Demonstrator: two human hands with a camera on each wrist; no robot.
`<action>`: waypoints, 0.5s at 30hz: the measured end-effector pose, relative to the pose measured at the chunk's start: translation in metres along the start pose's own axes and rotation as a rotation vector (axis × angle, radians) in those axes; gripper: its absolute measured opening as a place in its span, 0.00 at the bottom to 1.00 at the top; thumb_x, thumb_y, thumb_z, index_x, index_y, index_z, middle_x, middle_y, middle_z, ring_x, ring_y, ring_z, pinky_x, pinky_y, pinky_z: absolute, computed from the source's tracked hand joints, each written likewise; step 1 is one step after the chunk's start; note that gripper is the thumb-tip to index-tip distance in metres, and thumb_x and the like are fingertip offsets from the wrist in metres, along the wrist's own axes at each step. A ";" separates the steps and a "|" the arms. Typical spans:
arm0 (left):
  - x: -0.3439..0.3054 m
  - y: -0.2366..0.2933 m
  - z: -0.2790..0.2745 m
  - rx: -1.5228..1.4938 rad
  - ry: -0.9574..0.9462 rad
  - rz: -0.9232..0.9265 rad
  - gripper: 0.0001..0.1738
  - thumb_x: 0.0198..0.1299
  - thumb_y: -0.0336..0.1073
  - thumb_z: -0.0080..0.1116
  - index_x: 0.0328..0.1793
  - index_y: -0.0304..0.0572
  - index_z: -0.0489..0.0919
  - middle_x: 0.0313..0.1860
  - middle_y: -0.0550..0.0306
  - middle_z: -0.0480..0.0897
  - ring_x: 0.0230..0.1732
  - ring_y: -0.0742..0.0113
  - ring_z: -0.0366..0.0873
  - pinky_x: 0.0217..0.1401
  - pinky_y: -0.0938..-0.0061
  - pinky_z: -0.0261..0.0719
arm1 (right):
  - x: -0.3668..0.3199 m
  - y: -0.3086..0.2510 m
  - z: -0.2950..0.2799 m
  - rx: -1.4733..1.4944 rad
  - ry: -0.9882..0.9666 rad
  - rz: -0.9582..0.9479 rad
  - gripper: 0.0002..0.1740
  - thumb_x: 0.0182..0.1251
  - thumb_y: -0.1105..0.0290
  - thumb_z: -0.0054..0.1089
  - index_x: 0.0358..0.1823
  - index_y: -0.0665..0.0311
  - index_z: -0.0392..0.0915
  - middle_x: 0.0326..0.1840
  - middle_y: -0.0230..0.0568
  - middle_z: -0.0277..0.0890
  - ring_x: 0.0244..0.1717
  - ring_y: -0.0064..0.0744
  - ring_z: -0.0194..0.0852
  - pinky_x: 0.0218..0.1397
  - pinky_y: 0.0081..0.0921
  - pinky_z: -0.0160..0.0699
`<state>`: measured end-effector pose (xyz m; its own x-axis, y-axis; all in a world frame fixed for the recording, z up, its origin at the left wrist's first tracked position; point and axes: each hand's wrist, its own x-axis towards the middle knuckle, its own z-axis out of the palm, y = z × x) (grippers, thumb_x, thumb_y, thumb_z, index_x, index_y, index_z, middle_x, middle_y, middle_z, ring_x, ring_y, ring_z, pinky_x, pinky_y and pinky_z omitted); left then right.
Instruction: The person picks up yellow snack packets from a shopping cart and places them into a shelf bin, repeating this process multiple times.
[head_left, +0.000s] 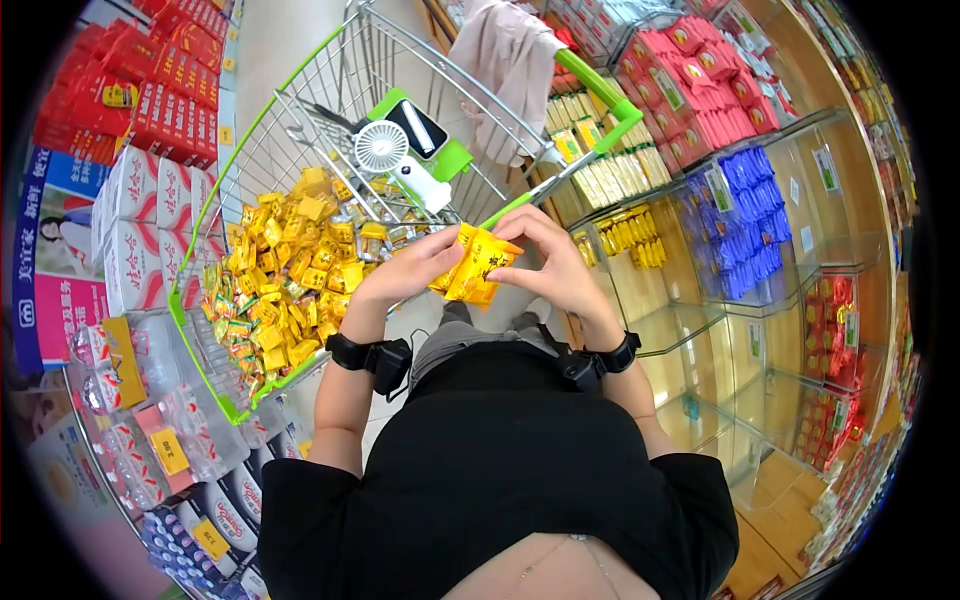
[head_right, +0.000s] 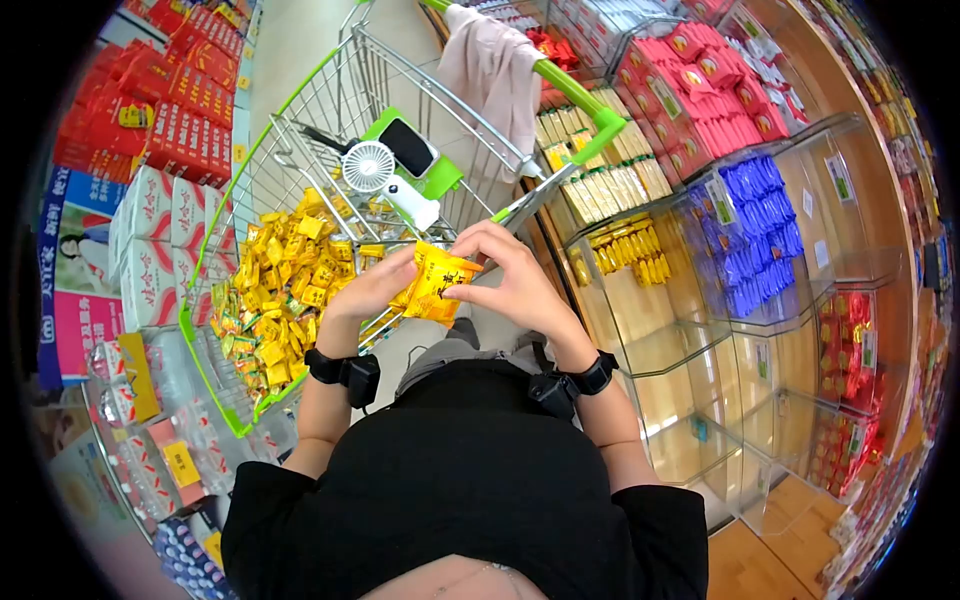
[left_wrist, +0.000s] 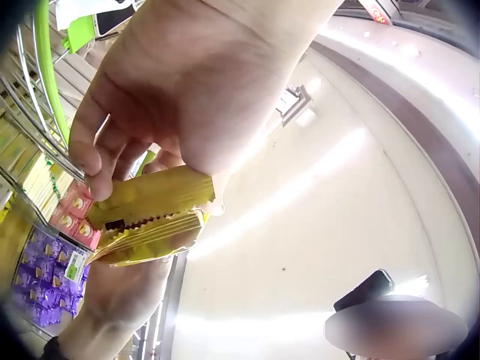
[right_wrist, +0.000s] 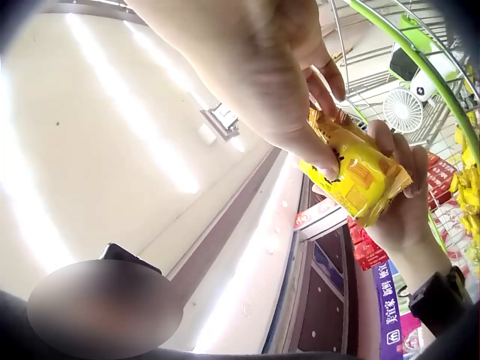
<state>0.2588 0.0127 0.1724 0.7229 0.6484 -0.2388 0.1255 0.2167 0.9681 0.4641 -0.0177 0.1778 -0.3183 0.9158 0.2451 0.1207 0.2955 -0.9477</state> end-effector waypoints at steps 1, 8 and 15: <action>0.004 0.001 0.004 0.044 -0.006 -0.008 0.22 0.63 0.46 0.38 0.55 0.35 0.63 0.43 0.61 0.71 0.44 0.79 0.65 0.47 0.82 0.65 | -0.004 0.001 -0.004 0.025 -0.001 0.013 0.17 0.40 0.73 0.66 0.34 0.64 0.70 0.39 0.37 0.67 0.45 0.29 0.64 0.48 0.23 0.62; 0.038 0.004 0.031 0.115 -0.130 0.016 0.23 0.62 0.48 0.39 0.54 0.37 0.63 0.41 0.60 0.70 0.42 0.77 0.65 0.44 0.82 0.65 | -0.029 0.007 -0.032 0.098 0.045 -0.023 0.15 0.43 0.74 0.64 0.31 0.63 0.66 0.51 0.43 0.66 0.54 0.35 0.62 0.56 0.29 0.59; 0.067 0.009 0.070 0.086 -0.232 -0.031 0.22 0.63 0.40 0.37 0.59 0.35 0.59 0.51 0.57 0.68 0.51 0.73 0.65 0.53 0.78 0.63 | -0.064 0.011 -0.067 0.177 0.079 0.041 0.15 0.45 0.73 0.63 0.32 0.64 0.65 0.50 0.44 0.68 0.53 0.34 0.64 0.56 0.29 0.59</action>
<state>0.3560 0.0075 0.1699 0.8534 0.4550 -0.2543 0.1999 0.1648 0.9659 0.5484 -0.0547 0.1656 -0.2409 0.9466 0.2144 -0.0376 0.2116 -0.9766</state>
